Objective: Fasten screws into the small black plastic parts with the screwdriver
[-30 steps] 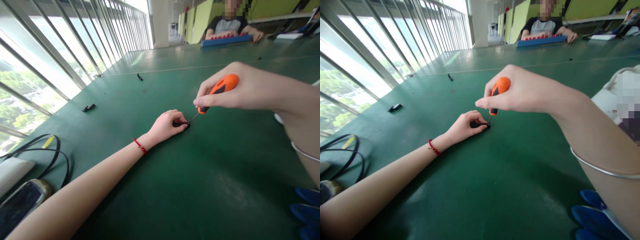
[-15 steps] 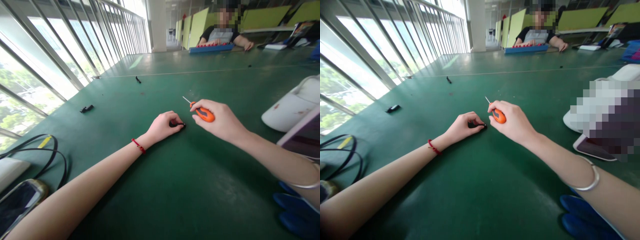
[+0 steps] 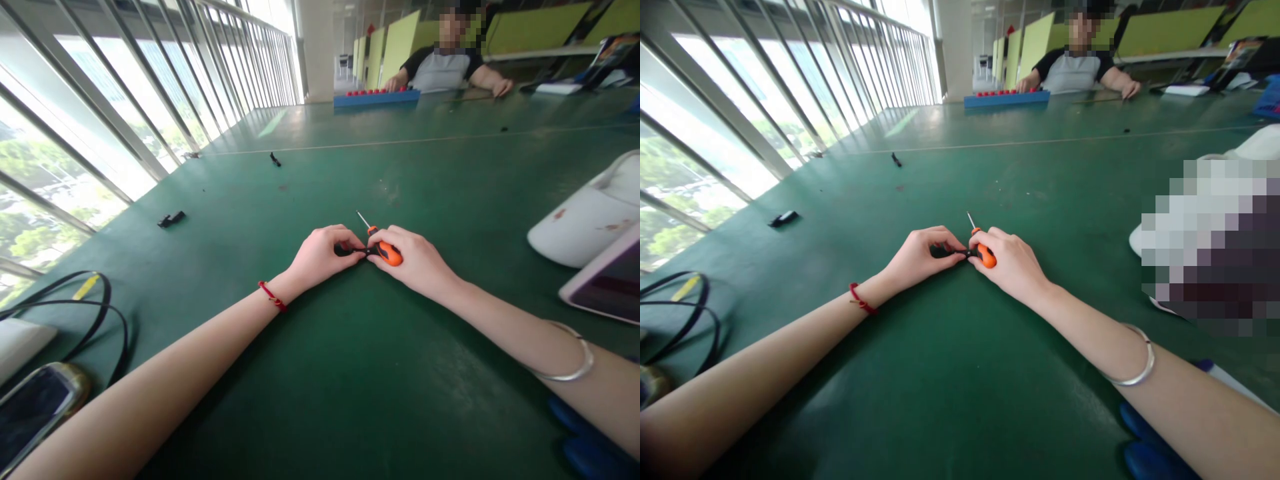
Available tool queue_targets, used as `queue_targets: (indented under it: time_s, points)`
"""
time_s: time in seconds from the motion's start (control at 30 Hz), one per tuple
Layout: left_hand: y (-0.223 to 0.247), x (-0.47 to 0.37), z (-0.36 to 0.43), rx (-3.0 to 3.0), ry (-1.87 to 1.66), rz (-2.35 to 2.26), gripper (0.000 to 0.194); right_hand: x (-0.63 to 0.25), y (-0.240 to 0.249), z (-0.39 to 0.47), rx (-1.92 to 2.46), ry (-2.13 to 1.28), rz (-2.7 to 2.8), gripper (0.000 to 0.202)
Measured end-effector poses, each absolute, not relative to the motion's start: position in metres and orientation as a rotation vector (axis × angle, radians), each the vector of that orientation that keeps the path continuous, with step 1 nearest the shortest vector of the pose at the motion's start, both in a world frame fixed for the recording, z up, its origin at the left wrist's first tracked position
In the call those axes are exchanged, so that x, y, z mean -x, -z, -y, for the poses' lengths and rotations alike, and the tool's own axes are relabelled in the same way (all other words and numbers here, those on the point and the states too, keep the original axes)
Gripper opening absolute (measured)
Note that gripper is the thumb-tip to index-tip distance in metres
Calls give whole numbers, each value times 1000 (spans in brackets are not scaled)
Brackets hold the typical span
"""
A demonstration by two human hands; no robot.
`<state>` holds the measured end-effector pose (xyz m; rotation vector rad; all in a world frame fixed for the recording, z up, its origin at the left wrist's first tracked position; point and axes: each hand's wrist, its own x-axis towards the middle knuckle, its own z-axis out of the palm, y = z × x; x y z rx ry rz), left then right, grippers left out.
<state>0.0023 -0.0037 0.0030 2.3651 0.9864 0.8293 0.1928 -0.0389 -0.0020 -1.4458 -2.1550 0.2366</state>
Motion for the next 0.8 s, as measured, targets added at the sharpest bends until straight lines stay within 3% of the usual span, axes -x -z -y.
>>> queue_targets:
  time_s: [0.53, 0.8]
  points:
    - [-12, -4, 1, -2303, -665, -1029, 18, -193, 2, 39, 1423, -188, 2212, 14]
    - [-2, -4, 16, -2497, -815, -1097, 15, -194, 3, 39, 1394, -190, 2221, 13]
